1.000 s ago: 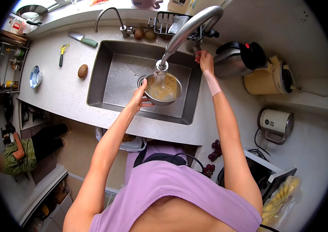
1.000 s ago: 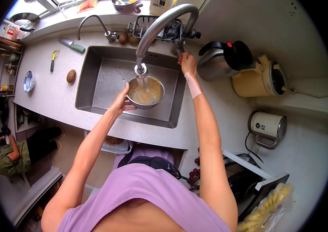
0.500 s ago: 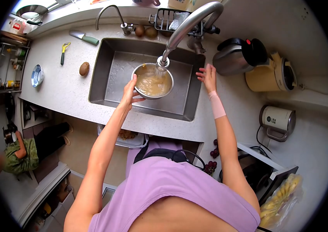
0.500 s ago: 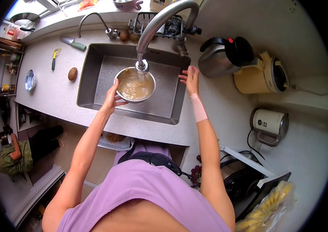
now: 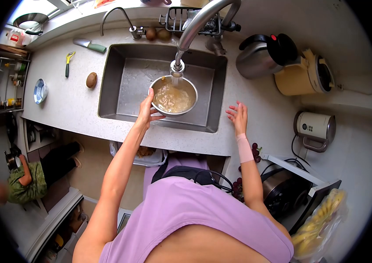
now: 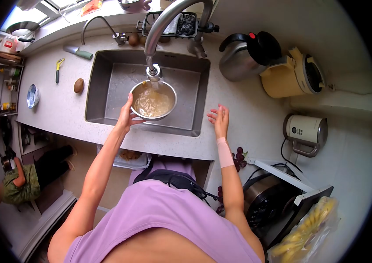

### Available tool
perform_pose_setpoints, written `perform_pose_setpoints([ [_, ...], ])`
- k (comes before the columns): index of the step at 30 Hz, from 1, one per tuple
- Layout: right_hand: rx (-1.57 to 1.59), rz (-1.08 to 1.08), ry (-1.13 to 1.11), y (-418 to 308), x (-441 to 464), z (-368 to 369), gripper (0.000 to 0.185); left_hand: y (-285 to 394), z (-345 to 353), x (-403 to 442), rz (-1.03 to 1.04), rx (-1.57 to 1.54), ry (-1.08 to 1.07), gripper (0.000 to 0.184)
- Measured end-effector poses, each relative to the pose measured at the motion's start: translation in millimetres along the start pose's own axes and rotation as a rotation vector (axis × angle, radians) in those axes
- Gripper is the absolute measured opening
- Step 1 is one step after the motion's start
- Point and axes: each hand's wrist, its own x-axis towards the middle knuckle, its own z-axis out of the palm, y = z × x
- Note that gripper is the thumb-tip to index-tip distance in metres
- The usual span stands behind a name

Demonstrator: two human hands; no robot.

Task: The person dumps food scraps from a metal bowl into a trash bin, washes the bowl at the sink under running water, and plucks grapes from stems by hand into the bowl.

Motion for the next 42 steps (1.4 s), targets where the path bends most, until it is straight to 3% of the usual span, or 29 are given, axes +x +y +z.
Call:
perform_pose_setpoints([
  [6, 0.045, 0.043, 0.018, -0.5, -23.6, -4.1, 0.044, -7.8, 32.9, 16.5, -0.022, -0.026, -0.155, 0.091],
  [17, 0.066, 0.067, 0.03, 9.3, -38.9, -11.3, 0.043, 7.3, 26.7, 43.2, 0.001, -0.002, -0.105, 0.101],
  [25, 0.077, 0.1, 0.003, 15.2, -44.3, -0.2, 0.039, -18.3, 31.5, 73.1, 0.033, -0.179, -0.308, 0.092],
  [33, 0.052, 0.121, -0.038, 15.0, -53.2, -0.5, 0.039, 4.0, 36.9, 101.1, 0.298, -0.174, -0.241, 0.076],
  [40, 0.007, 0.095, -0.123, 3.1, -27.0, 26.9, 0.039, 6.3, 6.4, 88.2, 0.329, -0.173, -0.169, 0.071],
  [42, -0.068, -0.033, -0.182, -14.2, -6.5, 46.1, 0.04, -2.8, -3.6, 85.4, 0.29, -0.193, -0.152, 0.068],
])
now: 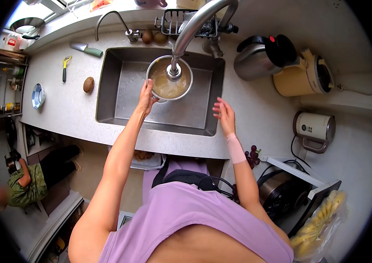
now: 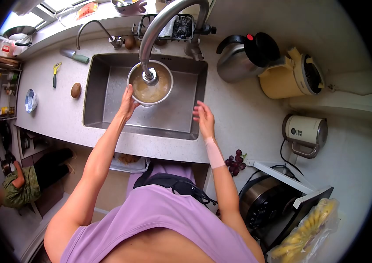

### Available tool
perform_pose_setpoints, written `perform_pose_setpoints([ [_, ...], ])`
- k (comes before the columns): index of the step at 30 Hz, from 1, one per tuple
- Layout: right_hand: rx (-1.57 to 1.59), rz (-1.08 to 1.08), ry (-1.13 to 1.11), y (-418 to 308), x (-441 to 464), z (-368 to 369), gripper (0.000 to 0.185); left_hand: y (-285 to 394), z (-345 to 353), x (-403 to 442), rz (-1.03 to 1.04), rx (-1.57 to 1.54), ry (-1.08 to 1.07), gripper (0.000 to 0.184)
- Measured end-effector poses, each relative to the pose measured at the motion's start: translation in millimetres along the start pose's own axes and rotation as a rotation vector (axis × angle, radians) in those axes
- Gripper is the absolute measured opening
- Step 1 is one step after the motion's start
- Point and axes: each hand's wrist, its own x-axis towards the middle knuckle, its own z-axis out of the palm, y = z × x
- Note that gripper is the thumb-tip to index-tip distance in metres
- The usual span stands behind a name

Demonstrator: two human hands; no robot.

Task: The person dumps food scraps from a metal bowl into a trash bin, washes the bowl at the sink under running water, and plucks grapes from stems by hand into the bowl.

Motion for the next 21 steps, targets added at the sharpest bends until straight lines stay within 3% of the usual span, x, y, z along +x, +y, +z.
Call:
perform_pose_setpoints([
  [6, -0.383, -0.394, 0.151, -48.6, 130.1, 42.1, 0.067, -17.8, -6.3, -11.0, -0.088, -0.088, -0.001, 0.063],
  [7, -0.477, -0.346, 0.096, -66.5, 141.1, 46.2, 0.077, -21.0, -7.0, -12.1, -0.099, -0.101, 0.01, 0.062],
  [9, -0.68, -0.32, 0.243, -68.7, 166.0, 62.9, 0.085, -22.2, -4.5, -11.9, -0.093, -0.121, 0.008, 0.06],
  [12, -0.786, -0.306, 0.242, -84.5, 165.3, 73.6, 0.091, -22.8, -6.1, -10.2, -0.109, -0.118, -0.02, 0.06],
  [16, -0.729, -0.45, 0.132, -75.5, 153.9, 47.3, 0.086, -28.2, -12.0, -8.8, -0.149, -0.091, -0.011, 0.054],
  [21, -0.402, -0.368, 0.072, -30.0, 78.0, 25.0, 0.064, -19.8, -41.7, -11.2, -0.228, 0.188, 0.077, 0.048],
])
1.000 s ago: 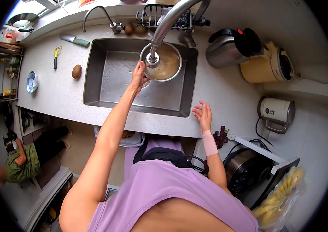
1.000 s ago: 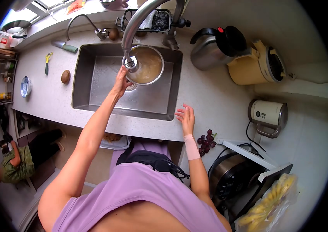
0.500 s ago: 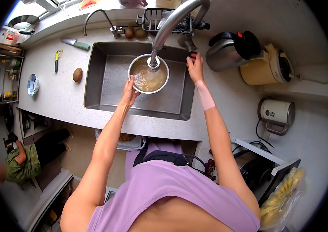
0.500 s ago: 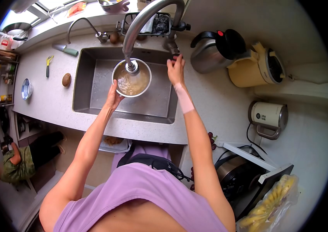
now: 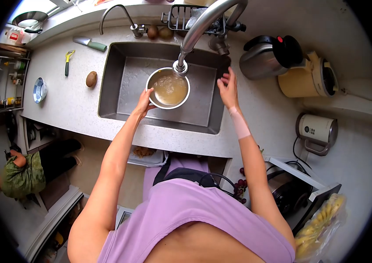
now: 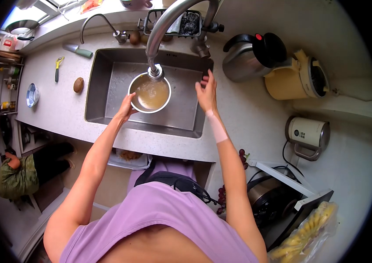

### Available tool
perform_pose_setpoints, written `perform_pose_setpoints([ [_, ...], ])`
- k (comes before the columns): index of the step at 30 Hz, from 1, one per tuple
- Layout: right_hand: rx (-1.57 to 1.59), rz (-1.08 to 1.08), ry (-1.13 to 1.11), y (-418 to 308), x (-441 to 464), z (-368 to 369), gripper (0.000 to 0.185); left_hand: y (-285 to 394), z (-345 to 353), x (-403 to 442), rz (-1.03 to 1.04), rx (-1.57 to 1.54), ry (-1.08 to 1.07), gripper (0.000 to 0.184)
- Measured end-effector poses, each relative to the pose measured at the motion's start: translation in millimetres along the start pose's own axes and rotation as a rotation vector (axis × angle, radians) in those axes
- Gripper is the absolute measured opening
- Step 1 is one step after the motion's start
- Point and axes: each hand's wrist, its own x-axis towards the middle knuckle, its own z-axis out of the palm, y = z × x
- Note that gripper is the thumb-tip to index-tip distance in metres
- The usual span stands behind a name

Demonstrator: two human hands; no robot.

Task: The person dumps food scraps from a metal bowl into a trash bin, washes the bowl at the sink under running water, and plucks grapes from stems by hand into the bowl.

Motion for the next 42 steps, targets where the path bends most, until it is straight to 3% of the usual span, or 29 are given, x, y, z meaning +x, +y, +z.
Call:
perform_pose_setpoints([
  [4, 0.016, 0.152, -0.053, 27.2, -90.1, -4.7, 0.052, 0.3, -28.6, 11.7, -0.185, 0.161, 0.011, 0.055],
  [8, 0.078, 0.273, -0.058, 31.2, -152.4, -11.0, 0.048, 7.5, -36.2, 17.3, -0.24, 0.318, 0.061, 0.054],
  [12, 0.127, 0.358, -0.037, 26.2, -178.2, -12.6, 0.045, 9.8, -46.5, 41.4, -0.312, 0.48, 0.071, 0.056],
  [15, 0.196, 0.387, -0.06, 21.6, -181.4, -13.3, 0.043, 21.5, -41.0, 60.3, -0.425, 0.662, 0.053, 0.047],
  [20, 0.235, 0.376, -0.04, 19.9, -178.5, -11.7, 0.041, 52.6, -15.7, 76.9, -0.364, 0.895, 0.011, 0.041],
  [24, 0.276, 0.391, -0.035, 22.0, -175.0, -13.4, 0.039, 71.8, 12.2, 88.2, -0.303, 1.376, -0.021, 0.039],
  [26, 0.283, 0.401, -0.027, 19.1, -173.5, -14.6, 0.038, 56.9, 11.1, 119.2, -0.117, 1.746, 0.152, 0.035],
  [32, 0.298, 0.407, -0.041, 21.6, -171.0, -12.8, 0.036, 76.3, 64.5, 103.8, -0.231, 1.957, 0.147, 0.03],
  [33, 0.304, 0.398, -0.05, 21.3, -170.5, -11.9, 0.035, 74.5, 68.1, 107.4, -0.313, 1.994, 0.22, 0.03],
  [37, 0.293, 0.383, -0.065, 17.8, -164.0, -8.7, 0.035, 64.5, 62.8, 107.3, -0.302, 2.135, 0.375, 0.031],
  [39, 0.281, 0.362, -0.113, 16.0, -154.2, -8.0, 0.035, 56.7, 23.6, 116.3, 0.118, 1.869, 0.116, 0.04],
  [40, 0.282, 0.355, -0.112, 16.6, -143.3, -7.8, 0.035, 59.4, 12.9, 110.6, 0.124, 1.869, 0.122, 0.04],
  [42, 0.315, 0.256, -0.129, 19.4, -106.4, -7.4, 0.037, 57.0, 1.7, 84.2, 0.393, 1.502, 0.153, 0.049],
])
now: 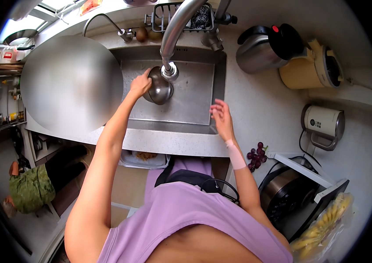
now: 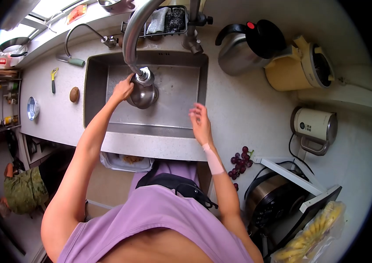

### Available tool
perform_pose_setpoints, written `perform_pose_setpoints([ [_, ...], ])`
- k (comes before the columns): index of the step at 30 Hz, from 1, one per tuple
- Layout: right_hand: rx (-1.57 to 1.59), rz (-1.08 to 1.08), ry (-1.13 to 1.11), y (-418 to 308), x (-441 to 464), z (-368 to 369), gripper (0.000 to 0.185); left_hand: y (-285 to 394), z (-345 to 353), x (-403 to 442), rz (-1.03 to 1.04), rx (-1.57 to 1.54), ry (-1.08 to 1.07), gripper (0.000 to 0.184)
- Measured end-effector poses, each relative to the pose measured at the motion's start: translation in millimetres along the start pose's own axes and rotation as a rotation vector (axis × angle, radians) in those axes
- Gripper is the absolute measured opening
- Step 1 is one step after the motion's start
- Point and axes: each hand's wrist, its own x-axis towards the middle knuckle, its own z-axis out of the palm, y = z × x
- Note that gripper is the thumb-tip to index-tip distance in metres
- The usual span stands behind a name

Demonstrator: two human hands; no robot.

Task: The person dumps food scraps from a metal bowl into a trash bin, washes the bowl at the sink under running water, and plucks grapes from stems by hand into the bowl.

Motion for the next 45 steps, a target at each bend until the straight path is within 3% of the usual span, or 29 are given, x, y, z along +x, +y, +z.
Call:
perform_pose_setpoints([
  [1, -0.049, -0.063, 0.022, -13.1, 23.0, -0.9, 0.039, 20.7, -30.1, -21.7, -0.209, -0.498, -0.212, 0.054],
  [2, -0.1, -0.121, 0.042, -30.9, 48.8, -1.7, 0.042, 22.4, -29.0, -29.5, -0.205, -0.5, -0.21, 0.054],
  [4, -0.2, -0.252, 0.112, -53.5, 106.3, -2.6, 0.047, 18.4, -21.3, -42.2, -0.337, -1.079, -0.313, 0.05],
  [8, -0.336, -0.154, 0.185, -95.6, 193.8, 7.0, 0.059, 40.6, -17.4, -65.8, -0.324, -1.353, -0.383, 0.061],
  [12, -0.388, -0.037, 0.102, -102.3, 225.8, 4.1, 0.05, 56.1, -13.7, -76.9, -0.275, -1.392, -0.467, 0.079],
  [23, -0.197, -0.165, 0.156, -92.4, 208.0, 4.3, 0.035, 61.3, -10.4, -88.2, -0.27, -1.329, -0.518, 0.085],
  [27, -0.164, -0.178, 0.141, -89.6, 206.8, 3.3, 0.035, 57.7, -12.0, -98.6, -0.276, -1.307, -0.488, 0.083],
  [29, -0.249, -0.194, 0.113, -89.7, 205.8, 2.6, 0.047, 55.0, -11.3, -102.4, -0.28, -1.297, -0.512, 0.083],
  [33, -0.172, -0.148, 0.112, -86.6, 206.0, 4.2, 0.043, 56.6, -7.4, -106.3, -0.286, -1.312, -0.589, 0.082],
  [36, 0.009, -0.121, 0.3, -77.4, 194.3, 20.5, 0.034, 64.0, -5.4, -103.7, -0.274, -1.319, -0.55, 0.083],
  [38, -0.184, -0.274, 0.571, -55.7, 181.5, 33.4, 0.036, 67.6, -7.3, -100.3, -0.27, -1.294, -0.505, 0.084],
  [40, -0.466, -0.342, 0.02, -55.0, 152.8, 46.7, 0.035, 68.5, -11.8, -98.5, -0.268, -1.269, -0.462, 0.084],
  [42, -0.737, -0.772, -0.194, -40.0, 144.5, 63.3, 0.032, 68.6, -21.0, -97.8, -0.239, -1.243, -0.497, 0.085],
  [45, -0.927, -0.675, -0.335, -43.3, 147.0, 78.1, 0.032, 66.5, -23.4, -98.9, -0.249, -1.201, -0.48, 0.082],
])
